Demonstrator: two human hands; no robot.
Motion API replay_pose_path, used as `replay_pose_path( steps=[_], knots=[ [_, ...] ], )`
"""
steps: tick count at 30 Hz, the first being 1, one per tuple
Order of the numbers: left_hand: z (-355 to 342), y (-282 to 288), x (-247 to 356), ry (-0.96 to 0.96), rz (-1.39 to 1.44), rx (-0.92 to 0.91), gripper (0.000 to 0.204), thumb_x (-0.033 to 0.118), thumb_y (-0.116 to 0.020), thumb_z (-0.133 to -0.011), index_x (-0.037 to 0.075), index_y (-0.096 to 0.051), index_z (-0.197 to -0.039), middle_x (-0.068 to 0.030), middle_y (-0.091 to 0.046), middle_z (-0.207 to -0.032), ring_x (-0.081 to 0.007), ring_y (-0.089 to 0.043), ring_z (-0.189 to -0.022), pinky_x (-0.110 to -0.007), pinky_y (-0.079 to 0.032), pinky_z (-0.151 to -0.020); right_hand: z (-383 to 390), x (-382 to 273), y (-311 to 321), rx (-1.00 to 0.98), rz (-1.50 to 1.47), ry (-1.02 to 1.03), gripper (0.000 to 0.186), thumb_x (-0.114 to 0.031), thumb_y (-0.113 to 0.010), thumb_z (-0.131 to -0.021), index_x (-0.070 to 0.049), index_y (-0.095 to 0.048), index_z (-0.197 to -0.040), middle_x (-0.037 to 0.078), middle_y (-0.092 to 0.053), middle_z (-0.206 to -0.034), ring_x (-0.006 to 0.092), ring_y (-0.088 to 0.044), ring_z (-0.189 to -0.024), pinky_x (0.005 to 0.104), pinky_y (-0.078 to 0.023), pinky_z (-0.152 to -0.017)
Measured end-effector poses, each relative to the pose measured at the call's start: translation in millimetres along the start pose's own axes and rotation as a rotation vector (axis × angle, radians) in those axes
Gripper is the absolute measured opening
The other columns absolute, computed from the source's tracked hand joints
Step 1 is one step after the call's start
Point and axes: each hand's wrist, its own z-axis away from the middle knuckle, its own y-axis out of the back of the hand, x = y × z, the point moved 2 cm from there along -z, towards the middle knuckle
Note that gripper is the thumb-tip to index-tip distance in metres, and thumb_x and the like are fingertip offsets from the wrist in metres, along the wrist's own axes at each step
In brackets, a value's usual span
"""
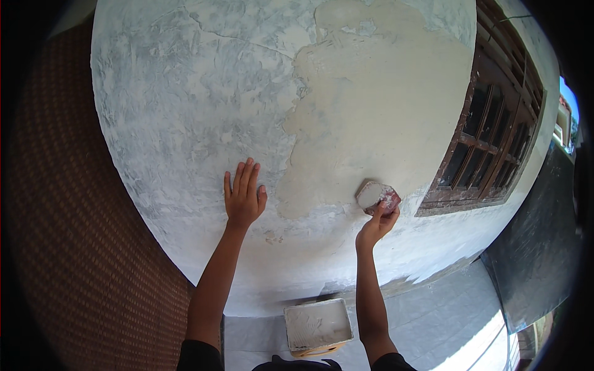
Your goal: The person applies wall putty to a wall using a putty knife.
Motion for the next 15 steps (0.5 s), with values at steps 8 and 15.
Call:
replay_pose_path(
  steps=[8,15],
  knots=[
    [1,0,-2,-0.004,-0.008,0.018,0.051,0.023,-0.047,-0.094,0.005,-0.045,-0.141,-0.0117,-0.042,-0.149,-0.0296,-0.038,-0.139,-0.054,-0.020,-0.115,25,9,-37,-0.428,0.237,0.170,0.027,-0.014,-0.057,-0.098,0.001,-0.049,-0.119,0.008,-0.056,-0.110,0.0138,-0.052,-0.097,0.0293,-0.042,-0.087],
    [0,0,2,0.015,-0.008,0.010,0.049,0.023,-0.048,-0.093,0.007,-0.049,-0.139,-0.0088,-0.045,-0.148,-0.0257,-0.039,-0.138,-0.051,-0.021,-0.115,16,-7,-30,-0.195,0.072,0.097,0.030,-0.016,-0.058,-0.098,-0.001,-0.049,-0.122,0.008,-0.056,-0.109,0.0129,-0.053,-0.097,0.0281,-0.044,-0.086]
  ],
)
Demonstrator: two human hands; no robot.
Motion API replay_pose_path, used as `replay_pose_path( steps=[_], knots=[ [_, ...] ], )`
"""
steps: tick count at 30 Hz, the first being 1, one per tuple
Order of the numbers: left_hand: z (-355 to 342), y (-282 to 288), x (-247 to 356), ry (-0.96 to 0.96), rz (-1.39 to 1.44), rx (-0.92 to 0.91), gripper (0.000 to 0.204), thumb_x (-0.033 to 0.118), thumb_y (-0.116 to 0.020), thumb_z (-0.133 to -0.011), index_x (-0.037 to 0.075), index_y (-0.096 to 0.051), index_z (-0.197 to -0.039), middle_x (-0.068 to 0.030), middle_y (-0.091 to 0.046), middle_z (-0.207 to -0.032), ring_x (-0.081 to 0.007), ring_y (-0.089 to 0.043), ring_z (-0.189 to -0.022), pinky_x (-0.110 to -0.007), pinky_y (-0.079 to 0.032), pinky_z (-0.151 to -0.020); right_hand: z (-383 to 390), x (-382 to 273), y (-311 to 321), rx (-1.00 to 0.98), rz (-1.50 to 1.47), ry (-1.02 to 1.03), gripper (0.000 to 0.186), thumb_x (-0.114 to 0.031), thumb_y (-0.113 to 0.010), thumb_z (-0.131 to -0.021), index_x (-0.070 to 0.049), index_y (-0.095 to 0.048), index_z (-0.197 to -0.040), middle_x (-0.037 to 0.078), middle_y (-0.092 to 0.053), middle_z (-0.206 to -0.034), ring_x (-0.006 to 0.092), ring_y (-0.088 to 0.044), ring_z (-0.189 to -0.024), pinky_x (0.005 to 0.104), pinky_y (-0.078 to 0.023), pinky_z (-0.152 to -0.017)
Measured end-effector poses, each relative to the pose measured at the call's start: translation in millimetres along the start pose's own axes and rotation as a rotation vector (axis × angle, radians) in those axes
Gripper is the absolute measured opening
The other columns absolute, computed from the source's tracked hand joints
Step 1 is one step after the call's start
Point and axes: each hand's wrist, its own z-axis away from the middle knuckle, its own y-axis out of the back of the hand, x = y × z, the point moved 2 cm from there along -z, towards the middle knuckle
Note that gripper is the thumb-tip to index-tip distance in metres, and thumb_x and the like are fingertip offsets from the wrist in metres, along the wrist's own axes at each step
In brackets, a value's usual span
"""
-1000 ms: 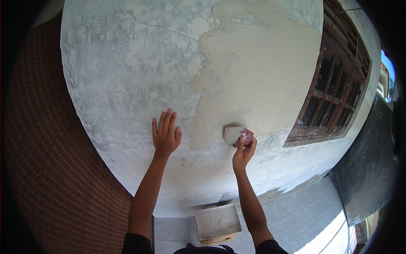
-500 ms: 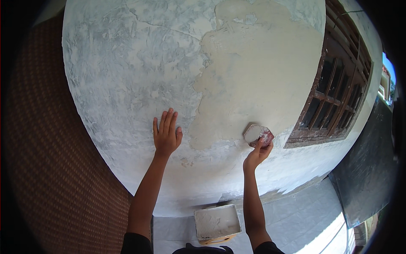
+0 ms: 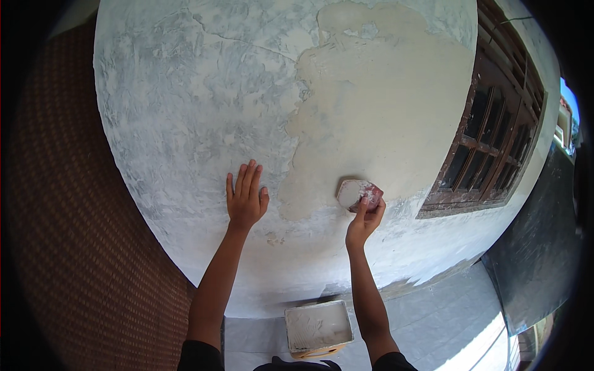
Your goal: The person applies wall putty to a wall using a putty knife.
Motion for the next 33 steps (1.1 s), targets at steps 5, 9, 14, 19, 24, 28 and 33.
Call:
replay_pose_path(
  steps=[5,9,14,19,24,28,33],
  knots=[
    [0,0,-4,-0.008,0.001,0.001,0.050,0.023,-0.047,-0.094,0.005,-0.045,-0.141,-0.0110,-0.042,-0.149,-0.0286,-0.038,-0.139,-0.054,-0.020,-0.115,1,11,-13,-0.006,0.121,-0.015,0.031,-0.018,-0.058,-0.099,0.000,-0.049,-0.122,0.007,-0.057,-0.107,0.0121,-0.053,-0.095,0.0263,-0.046,-0.081],
    [0,1,2,0.016,0.006,0.007,0.048,0.023,-0.049,-0.093,0.008,-0.050,-0.139,-0.0066,-0.046,-0.147,-0.0227,-0.041,-0.138,-0.049,-0.023,-0.115,-5,0,2,0.233,-0.131,-0.089,0.035,-0.021,-0.057,-0.099,0.002,-0.047,-0.124,0.010,-0.055,-0.113,0.0147,-0.053,-0.097,0.0292,-0.044,-0.086],
    [0,1,-3,-0.010,0.018,-0.011,0.050,0.023,-0.048,-0.093,0.005,-0.045,-0.141,-0.0115,-0.043,-0.148,-0.0289,-0.038,-0.139,-0.054,-0.020,-0.115,1,9,-4,0.008,0.183,0.002,0.032,-0.019,-0.059,-0.098,0.000,-0.049,-0.123,0.007,-0.056,-0.108,0.0111,-0.052,-0.094,0.0249,-0.044,-0.083],
    [0,0,0,-0.008,0.023,-0.021,0.051,0.023,-0.048,-0.093,0.005,-0.045,-0.141,-0.0111,-0.043,-0.148,-0.0286,-0.038,-0.139,-0.053,-0.020,-0.115,-3,10,10,0.206,-0.019,-0.047,0.033,-0.021,-0.057,-0.099,0.002,-0.049,-0.122,0.010,-0.055,-0.111,0.0162,-0.053,-0.100,0.0288,-0.044,-0.086],
    [0,2,-3,-0.011,0.017,-0.015,0.050,0.023,-0.048,-0.093,0.005,-0.046,-0.140,-0.0111,-0.044,-0.148,-0.0284,-0.038,-0.139,-0.053,-0.020,-0.115,-2,2,1,0.085,0.194,0.015,0.032,-0.018,-0.059,-0.097,0.002,-0.049,-0.120,0.012,-0.057,-0.109,0.0164,-0.053,-0.098,0.0292,-0.042,-0.086],
    [-1,-1,2,-0.012,0.027,-0.011,0.050,0.022,-0.048,-0.094,0.005,-0.046,-0.141,-0.0110,-0.044,-0.148,-0.0280,-0.038,-0.139,-0.052,-0.020,-0.115,1,12,10,0.089,0.204,0.075,0.033,-0.018,-0.059,-0.097,0.003,-0.049,-0.120,0.011,-0.057,-0.108,0.0157,-0.053,-0.094,0.0294,-0.043,-0.084],
    [0,1,-2,-0.009,0.017,-0.010,0.050,0.023,-0.048,-0.094,0.006,-0.046,-0.141,-0.0110,-0.044,-0.148,-0.0278,-0.039,-0.139,-0.052,-0.020,-0.115,-7,-2,3,0.286,0.032,-0.089,0.031,-0.018,-0.057,-0.098,0.003,-0.050,-0.119,0.010,-0.055,-0.107,0.0147,-0.053,-0.094,0.0286,-0.043,-0.084]
  ],
)
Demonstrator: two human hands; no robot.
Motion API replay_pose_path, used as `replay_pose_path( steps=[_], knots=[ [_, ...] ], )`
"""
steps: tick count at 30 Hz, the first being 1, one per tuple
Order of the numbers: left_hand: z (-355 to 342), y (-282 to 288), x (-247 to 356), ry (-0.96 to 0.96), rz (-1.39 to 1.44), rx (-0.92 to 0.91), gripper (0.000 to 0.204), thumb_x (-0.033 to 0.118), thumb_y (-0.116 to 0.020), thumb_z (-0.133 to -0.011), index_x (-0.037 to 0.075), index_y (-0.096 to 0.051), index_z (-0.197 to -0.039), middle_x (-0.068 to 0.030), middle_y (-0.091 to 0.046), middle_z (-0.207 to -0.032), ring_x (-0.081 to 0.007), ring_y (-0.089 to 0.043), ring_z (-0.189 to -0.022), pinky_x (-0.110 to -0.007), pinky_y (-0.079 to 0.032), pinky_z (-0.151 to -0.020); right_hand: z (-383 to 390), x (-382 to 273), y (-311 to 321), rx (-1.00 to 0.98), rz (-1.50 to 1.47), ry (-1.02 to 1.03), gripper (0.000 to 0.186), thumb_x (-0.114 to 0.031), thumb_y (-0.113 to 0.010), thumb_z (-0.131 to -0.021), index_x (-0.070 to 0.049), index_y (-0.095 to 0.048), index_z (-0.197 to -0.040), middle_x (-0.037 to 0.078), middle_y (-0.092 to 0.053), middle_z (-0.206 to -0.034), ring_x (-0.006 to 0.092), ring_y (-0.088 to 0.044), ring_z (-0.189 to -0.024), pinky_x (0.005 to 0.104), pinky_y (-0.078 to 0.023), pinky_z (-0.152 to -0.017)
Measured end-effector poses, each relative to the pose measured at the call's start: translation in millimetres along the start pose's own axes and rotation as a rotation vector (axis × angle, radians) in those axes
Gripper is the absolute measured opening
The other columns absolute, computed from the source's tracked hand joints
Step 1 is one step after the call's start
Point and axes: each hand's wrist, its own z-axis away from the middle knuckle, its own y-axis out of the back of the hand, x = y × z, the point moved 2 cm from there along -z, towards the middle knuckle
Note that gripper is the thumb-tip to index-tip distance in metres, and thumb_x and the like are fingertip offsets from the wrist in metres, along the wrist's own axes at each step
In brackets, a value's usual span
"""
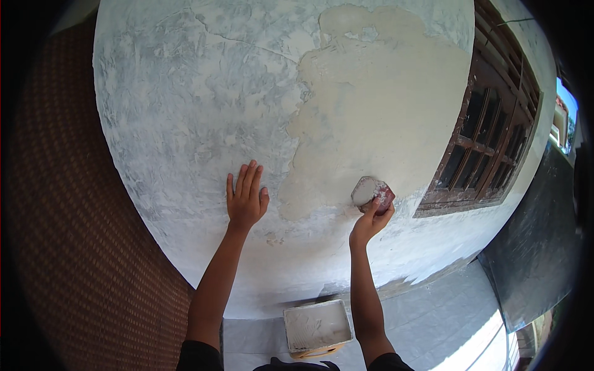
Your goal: The person applies wall putty to a wall using a putty knife.
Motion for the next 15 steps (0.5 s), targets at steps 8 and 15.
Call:
replay_pose_path(
  steps=[8,15],
  knots=[
    [-1,2,-1,0.028,-0.005,0.016,0.047,0.023,-0.049,-0.093,0.010,-0.051,-0.139,-0.0053,-0.046,-0.148,-0.0214,-0.039,-0.139,-0.048,-0.021,-0.116,2,-11,-5,0.032,-0.043,0.010,0.030,-0.020,-0.055,-0.099,0.002,-0.049,-0.120,0.010,-0.054,-0.108,0.0146,-0.053,-0.096,0.0280,-0.043,-0.085],
    [0,0,-1,0.004,0.012,-0.004,0.049,0.023,-0.048,-0.094,0.006,-0.047,-0.140,-0.0103,-0.045,-0.147,-0.0275,-0.039,-0.138,-0.052,-0.021,-0.115,33,4,-18,-0.477,0.263,0.306,0.030,-0.014,-0.061,-0.095,0.001,-0.052,-0.119,0.011,-0.055,-0.106,0.0162,-0.051,-0.094,0.0300,-0.043,-0.081]
  ],
)
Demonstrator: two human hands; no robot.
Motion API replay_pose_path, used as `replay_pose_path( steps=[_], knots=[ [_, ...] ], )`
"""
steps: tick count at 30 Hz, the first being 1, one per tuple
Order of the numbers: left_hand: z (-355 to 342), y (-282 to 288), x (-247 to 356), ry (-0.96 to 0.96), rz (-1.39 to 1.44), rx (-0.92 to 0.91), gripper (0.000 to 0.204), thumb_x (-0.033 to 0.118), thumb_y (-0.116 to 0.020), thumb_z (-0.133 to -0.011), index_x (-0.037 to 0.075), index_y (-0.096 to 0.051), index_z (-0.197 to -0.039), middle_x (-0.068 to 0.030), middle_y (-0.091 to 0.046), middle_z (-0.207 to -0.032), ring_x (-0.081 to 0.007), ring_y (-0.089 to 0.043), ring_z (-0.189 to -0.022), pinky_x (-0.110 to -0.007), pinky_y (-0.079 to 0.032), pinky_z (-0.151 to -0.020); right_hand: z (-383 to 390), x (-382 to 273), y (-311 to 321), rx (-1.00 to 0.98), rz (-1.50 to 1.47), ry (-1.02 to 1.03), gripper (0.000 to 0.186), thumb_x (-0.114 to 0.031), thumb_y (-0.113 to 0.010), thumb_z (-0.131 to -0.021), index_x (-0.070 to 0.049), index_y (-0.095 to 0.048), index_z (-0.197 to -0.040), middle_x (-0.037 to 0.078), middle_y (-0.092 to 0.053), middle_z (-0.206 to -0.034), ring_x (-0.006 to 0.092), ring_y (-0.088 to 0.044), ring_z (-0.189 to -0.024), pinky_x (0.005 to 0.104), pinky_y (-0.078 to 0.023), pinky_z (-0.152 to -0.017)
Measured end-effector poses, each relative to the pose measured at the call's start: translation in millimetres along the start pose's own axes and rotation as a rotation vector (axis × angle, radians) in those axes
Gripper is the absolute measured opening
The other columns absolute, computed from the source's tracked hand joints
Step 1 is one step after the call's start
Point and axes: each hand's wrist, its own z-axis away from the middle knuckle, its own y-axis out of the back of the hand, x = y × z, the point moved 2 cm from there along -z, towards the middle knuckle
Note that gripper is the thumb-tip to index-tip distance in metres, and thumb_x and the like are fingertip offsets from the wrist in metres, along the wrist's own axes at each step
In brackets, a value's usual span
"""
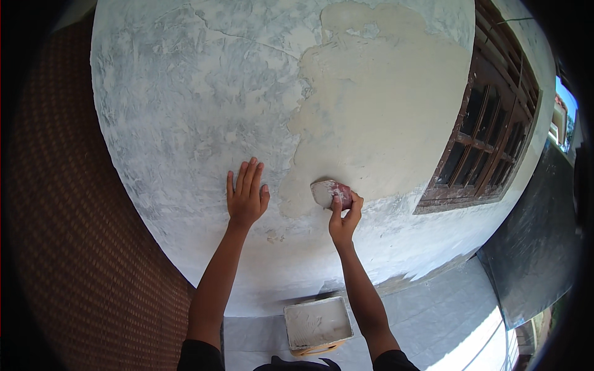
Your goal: The person applies wall putty to a wall using a putty knife.
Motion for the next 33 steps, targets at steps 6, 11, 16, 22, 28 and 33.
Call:
replay_pose_path(
  steps=[6,11,16,22,28,33],
  knots=[
    [0,1,2,0.024,-0.017,0.006,0.047,0.024,-0.048,-0.094,0.010,-0.052,-0.138,-0.0046,-0.046,-0.147,-0.0207,-0.041,-0.138,-0.047,-0.021,-0.116,-21,2,24,0.431,-0.374,-0.280,0.034,-0.019,-0.057,-0.099,0.001,-0.046,-0.124,0.012,-0.054,-0.113,0.0184,-0.055,-0.099,0.0310,-0.047,-0.086],
    [-1,1,1,0.018,-0.004,0.017,0.047,0.024,-0.048,-0.094,0.010,-0.051,-0.139,-0.0047,-0.047,-0.147,-0.0208,-0.042,-0.137,-0.048,-0.022,-0.116,6,-3,-5,-0.136,0.097,0.111,0.029,-0.008,-0.060,-0.094,0.002,-0.052,-0.119,0.012,-0.054,-0.109,0.0154,-0.052,-0.093,0.0284,-0.043,-0.083],
    [1,3,-1,0.013,0.002,0.005,0.046,0.024,-0.048,-0.094,0.009,-0.053,-0.137,-0.0045,-0.047,-0.147,-0.0204,-0.041,-0.137,-0.048,-0.021,-0.116,-15,17,24,0.494,-0.411,-0.444,0.031,-0.018,-0.057,-0.099,0.000,-0.048,-0.123,0.009,-0.056,-0.112,0.0149,-0.053,-0.101,0.0300,-0.045,-0.088],
    [0,3,0,0.013,0.002,0.009,0.047,0.024,-0.049,-0.093,0.010,-0.052,-0.138,-0.0040,-0.047,-0.147,-0.0200,-0.041,-0.138,-0.047,-0.022,-0.116,-4,3,5,-0.021,-0.086,-0.051,0.032,-0.020,-0.058,-0.099,-0.001,-0.048,-0.123,0.006,-0.058,-0.109,0.0108,-0.053,-0.097,0.0260,-0.045,-0.083],
    [0,3,-2,0.010,-0.006,0.006,0.047,0.024,-0.049,-0.093,0.010,-0.053,-0.138,-0.0033,-0.047,-0.147,-0.0195,-0.041,-0.138,-0.047,-0.021,-0.116,-45,11,30,0.518,-0.375,-0.413,0.036,-0.022,-0.056,-0.100,0.000,-0.046,-0.127,0.010,-0.055,-0.115,0.0147,-0.053,-0.103,0.0300,-0.043,-0.092],
    [0,2,-1,0.008,-0.005,0.003,0.046,0.024,-0.048,-0.094,0.010,-0.053,-0.138,-0.0034,-0.047,-0.147,-0.0193,-0.041,-0.138,-0.047,-0.022,-0.116,-47,5,17,0.231,-0.228,-0.106,0.031,-0.015,-0.059,-0.098,-0.002,-0.048,-0.123,0.006,-0.058,-0.109,0.0110,-0.053,-0.098,0.0268,-0.044,-0.089]
  ],
)
